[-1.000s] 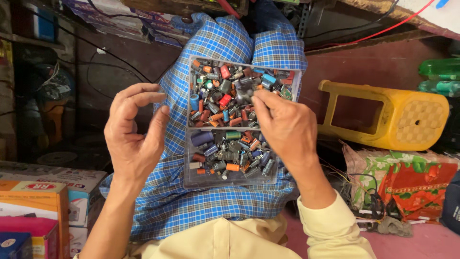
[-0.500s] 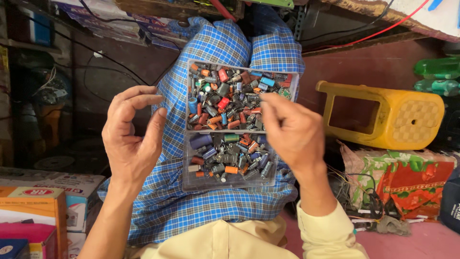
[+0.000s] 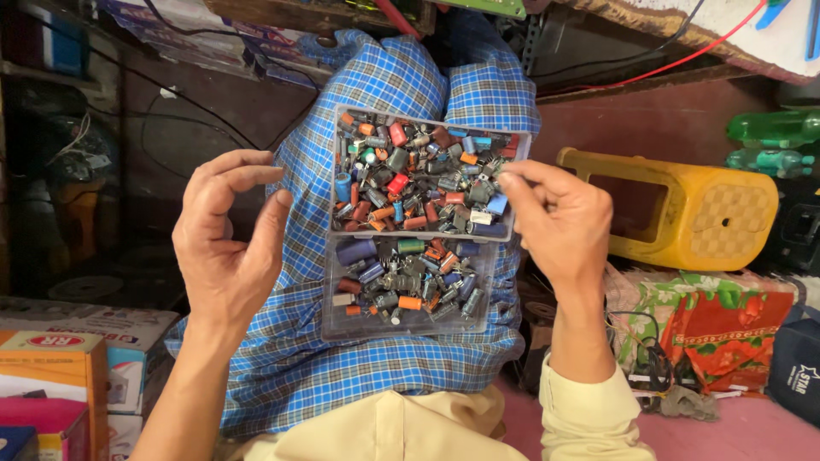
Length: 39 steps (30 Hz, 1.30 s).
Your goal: The person tests a green circuit board using a multimeter, then opens a plastic container and sorts through various capacitors and resistors. They pick up individual components, inspect them, and place them back into the container.
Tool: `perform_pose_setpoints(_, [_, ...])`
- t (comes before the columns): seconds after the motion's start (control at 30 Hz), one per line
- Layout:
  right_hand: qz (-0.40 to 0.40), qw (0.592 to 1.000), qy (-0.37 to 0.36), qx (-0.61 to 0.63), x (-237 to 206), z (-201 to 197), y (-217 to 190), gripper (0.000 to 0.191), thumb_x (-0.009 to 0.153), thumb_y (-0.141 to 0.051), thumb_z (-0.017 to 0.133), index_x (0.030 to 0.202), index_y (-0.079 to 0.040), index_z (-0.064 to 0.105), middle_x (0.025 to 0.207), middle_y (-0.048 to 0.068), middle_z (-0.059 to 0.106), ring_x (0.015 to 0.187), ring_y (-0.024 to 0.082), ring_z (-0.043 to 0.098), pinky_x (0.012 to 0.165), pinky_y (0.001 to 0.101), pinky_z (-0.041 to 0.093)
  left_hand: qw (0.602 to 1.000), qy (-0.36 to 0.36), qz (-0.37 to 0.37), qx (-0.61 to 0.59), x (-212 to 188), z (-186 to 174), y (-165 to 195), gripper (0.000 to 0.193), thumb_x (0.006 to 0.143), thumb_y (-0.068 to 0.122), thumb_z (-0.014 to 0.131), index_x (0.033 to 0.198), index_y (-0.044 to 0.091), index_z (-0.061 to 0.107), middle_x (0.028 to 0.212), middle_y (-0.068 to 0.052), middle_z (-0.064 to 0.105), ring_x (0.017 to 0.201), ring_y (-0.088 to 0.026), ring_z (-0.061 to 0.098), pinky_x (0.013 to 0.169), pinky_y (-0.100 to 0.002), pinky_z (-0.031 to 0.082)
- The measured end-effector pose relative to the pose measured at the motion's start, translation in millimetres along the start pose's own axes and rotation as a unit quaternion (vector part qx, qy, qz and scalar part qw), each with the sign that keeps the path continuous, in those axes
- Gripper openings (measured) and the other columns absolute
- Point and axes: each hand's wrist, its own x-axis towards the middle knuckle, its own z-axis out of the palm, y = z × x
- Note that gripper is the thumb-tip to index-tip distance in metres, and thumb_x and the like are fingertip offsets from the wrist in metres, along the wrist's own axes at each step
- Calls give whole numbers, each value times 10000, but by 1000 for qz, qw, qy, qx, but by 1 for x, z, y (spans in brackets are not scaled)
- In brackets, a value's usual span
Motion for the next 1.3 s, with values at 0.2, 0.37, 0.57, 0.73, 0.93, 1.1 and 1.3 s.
perform_pose_setpoints(0.2, [8,1000,6,10,-4,-1,3,170,985,-147,744,1081,-11,777,594,-28,612,495,0,497,447,205,371,999,-4,25,20,1,-1,2,142,1008,-20,753,1125,10,678,1266,-116,655,1163,-183,647,980,-265,504])
perform_pose_setpoints(0.37, [-12,1000,10,4,-5,0,2,168,985,-138,749,1082,-3,772,605,-27,615,516,-1,502,467,205,377,1000,3,3,15,0,-3,3,175,1013,-20,748,1171,24,686,1272,-110,649,1106,-152,649,872,-233,511])
perform_pose_setpoints(0.57, [-19,1000,11,-7,-6,4,-1,164,978,-136,761,1080,-8,775,622,-18,628,551,5,512,507,207,399,1000,3,-15,11,-3,-3,1,170,1005,-18,744,1158,25,683,1312,-107,641,1095,-145,641,828,-238,504])
perform_pose_setpoints(0.73, [-103,987,79,-97,-5,7,-5,194,983,-120,789,1146,-18,764,833,65,674,672,77,621,596,242,483,1000,1,16,11,-2,-5,0,134,1031,-20,748,1136,9,672,1284,-109,637,1138,-147,646,889,-233,525])
perform_pose_setpoints(0.93, [-136,982,25,-128,-6,17,-4,234,933,-72,775,1161,-30,750,1036,118,685,714,168,679,638,299,535,1000,1,-3,9,-2,-4,0,179,1010,-19,744,1171,17,677,1293,-118,640,1136,-159,649,906,-257,525])
perform_pose_setpoints(1.1, [-184,970,45,-152,-10,26,-8,190,972,-68,755,1155,-20,746,1076,116,700,881,235,710,753,339,562,1000,7,3,6,-3,-5,-2,169,1005,-23,745,1154,14,674,1308,-123,643,1172,-178,651,935,-259,523])
perform_pose_setpoints(1.3, [-329,927,-15,-183,2,41,-23,253,985,-21,690,1237,-13,709,1261,131,677,1207,316,630,1037,418,516,1000,11,17,14,-2,-5,0,195,994,-26,749,1169,18,676,1262,-125,654,1152,-184,652,975,-269,514])
